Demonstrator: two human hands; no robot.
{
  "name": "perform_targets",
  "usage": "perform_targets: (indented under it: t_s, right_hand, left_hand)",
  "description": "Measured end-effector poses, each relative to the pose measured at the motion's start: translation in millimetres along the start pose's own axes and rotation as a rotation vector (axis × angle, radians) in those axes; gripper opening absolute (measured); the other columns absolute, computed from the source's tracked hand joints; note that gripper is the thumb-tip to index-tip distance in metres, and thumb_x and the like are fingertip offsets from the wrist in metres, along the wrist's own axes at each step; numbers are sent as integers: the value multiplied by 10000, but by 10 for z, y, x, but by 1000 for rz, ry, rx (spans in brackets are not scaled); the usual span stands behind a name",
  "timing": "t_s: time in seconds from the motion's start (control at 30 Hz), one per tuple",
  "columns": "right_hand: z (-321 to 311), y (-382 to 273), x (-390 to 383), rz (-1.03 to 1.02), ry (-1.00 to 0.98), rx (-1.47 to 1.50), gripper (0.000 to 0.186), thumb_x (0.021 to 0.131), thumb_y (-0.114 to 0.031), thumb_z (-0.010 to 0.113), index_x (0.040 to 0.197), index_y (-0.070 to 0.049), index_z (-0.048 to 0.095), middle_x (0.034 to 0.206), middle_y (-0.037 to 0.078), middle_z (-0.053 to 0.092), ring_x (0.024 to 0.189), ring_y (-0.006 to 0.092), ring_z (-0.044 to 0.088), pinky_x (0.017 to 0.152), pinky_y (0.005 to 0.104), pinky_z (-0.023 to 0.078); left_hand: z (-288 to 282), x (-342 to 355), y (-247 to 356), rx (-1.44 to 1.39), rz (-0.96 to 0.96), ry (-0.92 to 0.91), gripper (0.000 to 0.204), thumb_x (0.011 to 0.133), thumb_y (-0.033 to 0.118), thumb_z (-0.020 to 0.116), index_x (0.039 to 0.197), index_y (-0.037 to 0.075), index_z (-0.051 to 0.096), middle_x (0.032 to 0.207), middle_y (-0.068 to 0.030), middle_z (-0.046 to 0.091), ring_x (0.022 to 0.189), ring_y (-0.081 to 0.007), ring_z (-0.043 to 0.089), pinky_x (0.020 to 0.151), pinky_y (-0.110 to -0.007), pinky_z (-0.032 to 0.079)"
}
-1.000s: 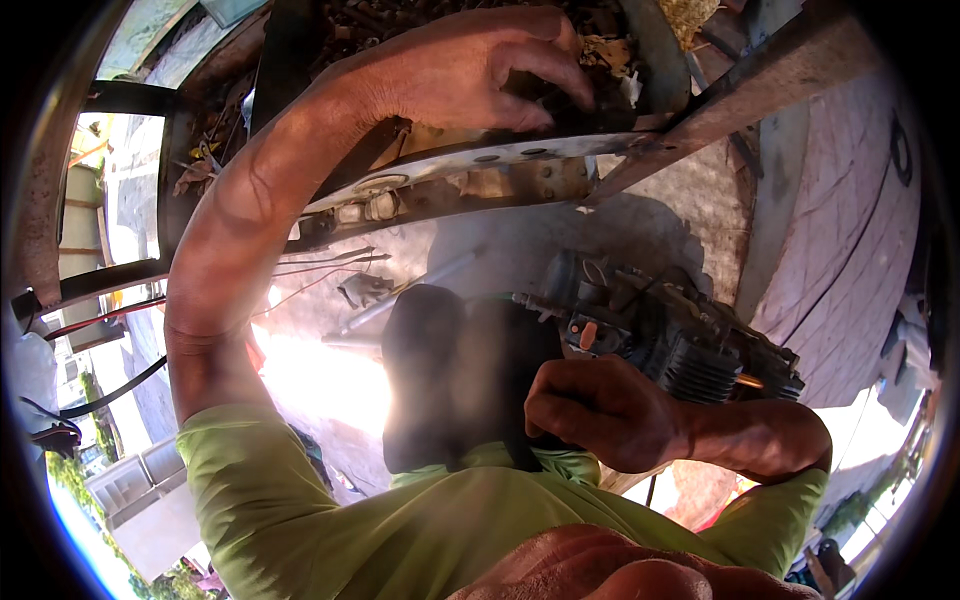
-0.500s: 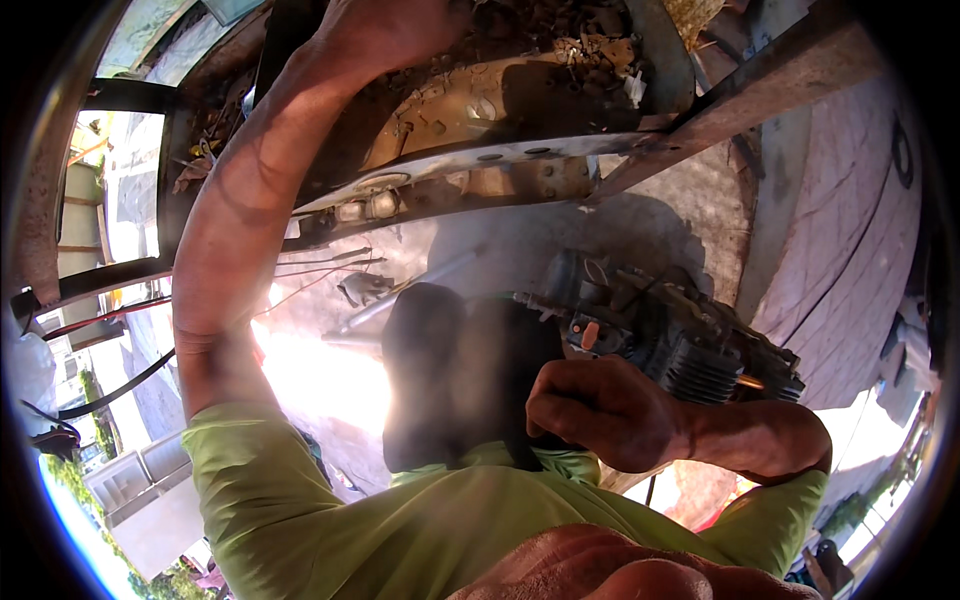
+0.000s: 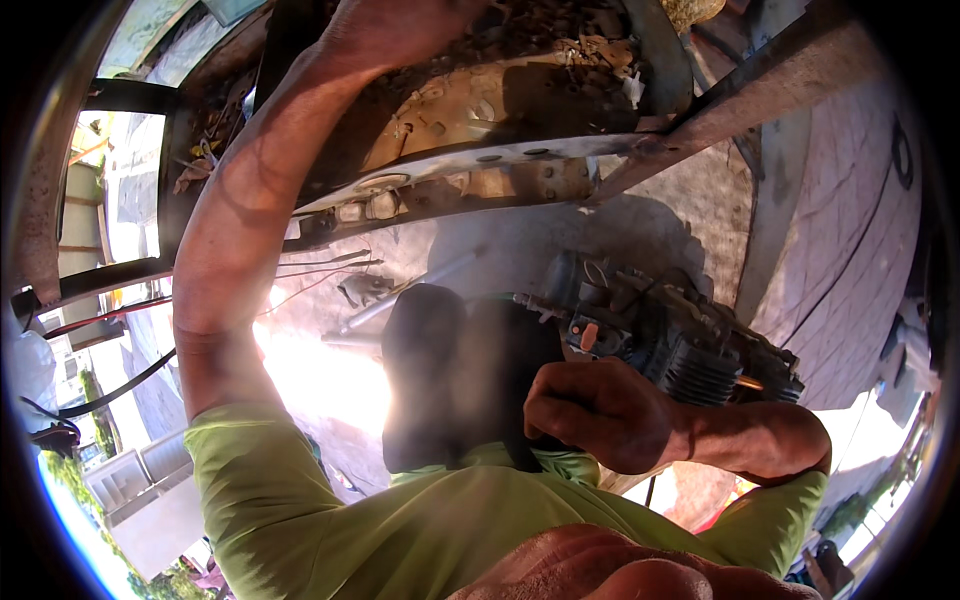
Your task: The person works on a mechanical component by hand, sorting through metal debris and fasteners in a tray, then picking out and handling specific small components.
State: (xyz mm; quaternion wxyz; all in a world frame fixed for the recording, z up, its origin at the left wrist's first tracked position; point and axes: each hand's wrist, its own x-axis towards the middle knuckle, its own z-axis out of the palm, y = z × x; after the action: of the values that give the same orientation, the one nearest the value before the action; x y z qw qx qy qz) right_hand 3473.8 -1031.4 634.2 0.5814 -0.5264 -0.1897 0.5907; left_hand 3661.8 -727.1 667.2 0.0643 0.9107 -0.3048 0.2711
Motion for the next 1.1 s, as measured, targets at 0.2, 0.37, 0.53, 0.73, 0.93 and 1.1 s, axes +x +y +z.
perform_targets:
  t_s: [0.2, 0.37, 0.53, 0.73, 0.93, 1.1]
  right_hand:
    - [-8, 28, -5, -69, -6, -101, 231, 1082, -181, 523, 953, -21, 629, 781, -7, 582, 732, 70, 507, 661, 284, 442]
    - [6, 27, -12, -73, -8, -88, 234, 1078, -185, 532, 951, -13, 627, 769, 3, 593, 720, 79, 523, 650, 293, 453]
    - [23, 33, -21, -73, -4, -105, 227, 1076, -180, 543, 960, -7, 634, 781, -2, 599, 734, 68, 522, 656, 280, 454]
    - [37, 77, 0, -83, -1, -88, 214, 1080, -171, 543, 973, -10, 635, 792, -23, 587, 750, 46, 505, 658, 263, 446]
    - [32, 2, -16, -6, -2, -46, 211, 1082, -173, 544, 978, -14, 636, 785, -34, 572, 728, 40, 485, 635, 255, 431]
    - [27, 19, -9, -54, -2, -88, 217, 1083, -178, 540, 979, -12, 634, 788, -34, 574, 726, 39, 482, 631, 257, 430]
  left_hand:
    - [36, 9, -33, -329, 4, -97, 148, 848, 132, 734, 976, 59, 729, 1004, -157, 663, 943, -356, 653, 828, -441, 555]
    - [201, 7, 256, -175, 116, -318, 127, 854, 149, 700, 932, 52, 724, 947, -144, 643, 929, -363, 631, 795, -474, 542]
    - [295, 15, 289, -113, 165, -268, 114, 812, 136, 716, 876, 46, 688, 908, -158, 623, 900, -374, 622, 781, -495, 533]
    - [467, -27, 234, -59, 103, -225, 181, 802, 178, 722, 885, 21, 685, 891, -188, 630, 904, -400, 623, 788, -509, 527]
    - [413, 6, 260, -81, 74, -270, 231, 812, 208, 733, 922, 6, 713, 939, -214, 664, 927, -417, 640, 806, -514, 535]
    - [404, 2, 245, -49, 74, -278, 254, 825, 224, 746, 937, -3, 722, 935, -204, 669, 920, -405, 650, 800, -501, 546]
